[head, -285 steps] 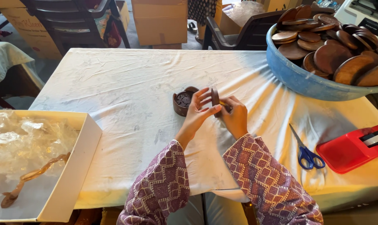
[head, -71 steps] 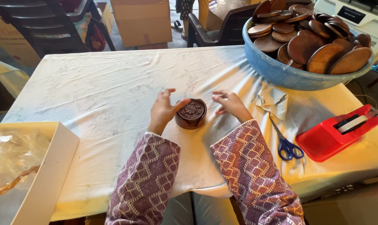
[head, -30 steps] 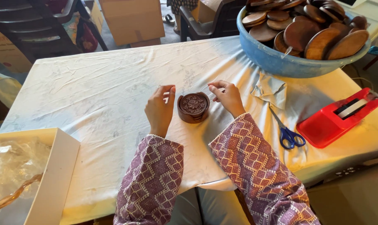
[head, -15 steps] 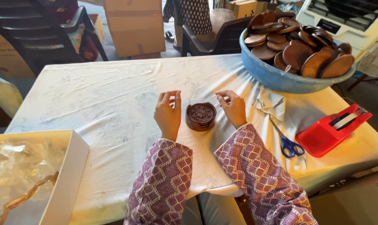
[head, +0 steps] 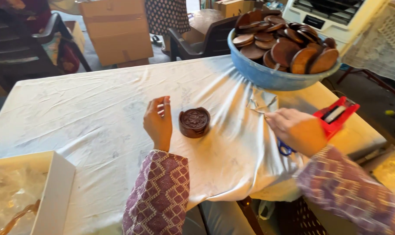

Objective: The person wipes circular wooden coasters with a cloth, places them inside individual plastic bags, and seals the bags using adhesive tape.

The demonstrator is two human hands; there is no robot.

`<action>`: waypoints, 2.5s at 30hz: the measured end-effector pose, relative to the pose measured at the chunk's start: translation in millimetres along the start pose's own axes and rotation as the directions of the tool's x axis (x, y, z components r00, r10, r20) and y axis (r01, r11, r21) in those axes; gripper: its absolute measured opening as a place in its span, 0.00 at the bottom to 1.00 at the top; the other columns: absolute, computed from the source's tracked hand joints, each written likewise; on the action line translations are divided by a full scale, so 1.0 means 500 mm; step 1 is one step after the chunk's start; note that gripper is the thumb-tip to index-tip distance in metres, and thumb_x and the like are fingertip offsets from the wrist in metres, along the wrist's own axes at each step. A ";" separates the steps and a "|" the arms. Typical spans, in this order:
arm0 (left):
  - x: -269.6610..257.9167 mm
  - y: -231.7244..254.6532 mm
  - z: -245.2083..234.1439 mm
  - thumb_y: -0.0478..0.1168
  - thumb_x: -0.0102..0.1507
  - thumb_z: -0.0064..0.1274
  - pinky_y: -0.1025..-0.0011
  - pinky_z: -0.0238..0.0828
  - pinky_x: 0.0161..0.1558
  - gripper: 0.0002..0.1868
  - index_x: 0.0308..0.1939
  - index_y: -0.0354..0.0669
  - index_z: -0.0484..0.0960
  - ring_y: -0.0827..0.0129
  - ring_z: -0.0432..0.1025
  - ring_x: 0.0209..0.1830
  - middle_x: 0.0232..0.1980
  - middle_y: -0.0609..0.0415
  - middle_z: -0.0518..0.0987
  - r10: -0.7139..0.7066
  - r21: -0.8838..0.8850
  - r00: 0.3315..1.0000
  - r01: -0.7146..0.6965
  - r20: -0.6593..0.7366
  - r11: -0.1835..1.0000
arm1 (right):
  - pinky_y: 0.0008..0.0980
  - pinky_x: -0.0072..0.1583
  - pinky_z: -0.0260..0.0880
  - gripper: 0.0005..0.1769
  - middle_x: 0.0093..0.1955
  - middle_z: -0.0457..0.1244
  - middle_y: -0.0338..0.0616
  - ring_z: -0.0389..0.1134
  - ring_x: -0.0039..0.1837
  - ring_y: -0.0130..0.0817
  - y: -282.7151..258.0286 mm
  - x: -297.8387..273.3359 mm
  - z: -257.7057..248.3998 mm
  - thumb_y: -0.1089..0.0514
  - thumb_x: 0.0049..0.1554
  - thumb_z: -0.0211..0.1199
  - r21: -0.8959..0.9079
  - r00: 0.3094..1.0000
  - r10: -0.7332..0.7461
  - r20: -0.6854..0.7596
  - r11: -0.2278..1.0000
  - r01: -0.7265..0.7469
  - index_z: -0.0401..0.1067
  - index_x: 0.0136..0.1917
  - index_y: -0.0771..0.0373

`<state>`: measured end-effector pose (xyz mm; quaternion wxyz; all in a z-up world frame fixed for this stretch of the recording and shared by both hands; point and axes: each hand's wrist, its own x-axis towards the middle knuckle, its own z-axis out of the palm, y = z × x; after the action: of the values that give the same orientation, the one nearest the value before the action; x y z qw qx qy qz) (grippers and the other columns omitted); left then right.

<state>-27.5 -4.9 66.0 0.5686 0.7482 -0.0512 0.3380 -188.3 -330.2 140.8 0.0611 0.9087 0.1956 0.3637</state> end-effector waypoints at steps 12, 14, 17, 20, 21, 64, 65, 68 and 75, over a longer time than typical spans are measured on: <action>-0.031 -0.026 0.029 0.34 0.72 0.56 0.75 0.80 0.36 0.04 0.46 0.44 0.87 0.69 0.80 0.41 0.45 0.54 0.84 0.251 0.056 0.958 -0.260 0.141 0.964 | 0.33 0.49 0.73 0.15 0.46 0.71 0.35 0.73 0.46 0.33 0.398 -0.595 -0.275 0.38 0.69 0.59 -0.646 0.676 0.718 0.166 0.597 -0.475 0.80 0.56 0.45; -0.042 -0.040 0.038 0.34 0.74 0.57 0.75 0.80 0.37 0.04 0.47 0.44 0.87 0.69 0.78 0.44 0.47 0.53 0.84 0.275 0.065 0.946 -0.290 0.172 0.955 | 0.38 0.47 0.74 0.17 0.47 0.72 0.34 0.74 0.45 0.37 0.358 -0.614 -0.329 0.36 0.65 0.59 -0.680 0.521 0.824 0.221 0.514 -0.524 0.80 0.56 0.44; -0.050 -0.078 0.042 0.33 0.76 0.58 0.74 0.81 0.41 0.04 0.48 0.42 0.87 0.68 0.76 0.51 0.49 0.53 0.84 0.318 0.083 0.926 -0.340 0.202 0.937 | 0.42 0.47 0.76 0.21 0.47 0.73 0.34 0.75 0.47 0.40 0.333 -0.674 -0.354 0.33 0.60 0.57 -0.697 0.271 0.917 0.292 0.398 -0.597 0.81 0.58 0.42; -0.055 -0.076 0.046 0.32 0.77 0.57 0.74 0.82 0.43 0.04 0.50 0.38 0.87 0.65 0.74 0.55 0.50 0.49 0.83 0.368 0.099 0.899 -0.399 0.237 0.912 | 0.42 0.52 0.76 0.27 0.52 0.73 0.36 0.75 0.53 0.39 0.369 -0.768 -0.335 0.30 0.57 0.57 -0.656 0.155 0.925 0.348 0.358 -0.665 0.78 0.61 0.42; -0.059 -0.070 0.043 0.31 0.77 0.58 0.75 0.81 0.43 0.04 0.50 0.34 0.86 0.62 0.73 0.57 0.49 0.46 0.82 0.392 0.134 0.885 -0.433 0.253 0.891 | 0.42 0.54 0.75 0.30 0.56 0.72 0.37 0.74 0.57 0.39 0.384 -0.806 -0.323 0.28 0.55 0.57 -0.616 0.142 0.910 0.390 0.373 -0.694 0.76 0.62 0.44; -0.544 0.582 0.378 0.49 0.65 0.60 0.63 0.77 0.55 0.38 0.71 0.35 0.61 0.58 0.73 0.64 0.70 0.43 0.71 0.475 -0.528 0.235 0.293 0.848 0.797 | 0.35 0.56 0.67 0.16 0.52 0.68 0.40 0.66 0.57 0.35 0.343 -0.536 -0.315 0.64 0.54 0.67 -0.052 0.712 0.665 -0.228 0.721 -0.691 0.78 0.57 0.57; -0.560 0.580 0.394 0.46 0.65 0.62 0.63 0.75 0.52 0.42 0.73 0.32 0.54 0.57 0.71 0.62 0.69 0.39 0.69 0.481 -0.553 0.275 0.340 0.832 0.761 | 0.36 0.57 0.67 0.18 0.52 0.67 0.39 0.66 0.58 0.37 0.315 -0.496 -0.295 0.64 0.53 0.68 -0.110 0.747 0.630 -0.212 0.744 -0.659 0.78 0.57 0.56; -0.580 0.569 0.425 0.42 0.64 0.61 0.68 0.74 0.43 0.43 0.74 0.34 0.50 0.65 0.71 0.48 0.63 0.41 0.71 0.399 -0.466 0.241 0.469 0.885 0.750 | 0.40 0.60 0.67 0.22 0.52 0.66 0.37 0.65 0.61 0.41 0.264 -0.439 -0.280 0.61 0.49 0.71 -0.281 0.836 0.528 -0.149 0.788 -0.548 0.78 0.58 0.54; -0.507 0.402 0.394 0.32 0.66 0.56 0.80 0.70 0.34 0.29 0.70 0.45 0.64 0.79 0.71 0.35 0.50 0.52 0.80 0.263 -0.348 0.238 0.474 0.935 0.809 | 0.44 0.59 0.68 0.26 0.59 0.63 0.52 0.65 0.60 0.48 0.265 -0.423 -0.325 0.44 0.55 0.66 0.015 0.860 0.508 0.042 0.860 -0.509 0.66 0.59 0.63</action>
<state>-226.4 -327.1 62.2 0.6315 0.5839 -0.4332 -0.2696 -397.9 -541.1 158.0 -0.0453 0.9354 -0.0475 0.3475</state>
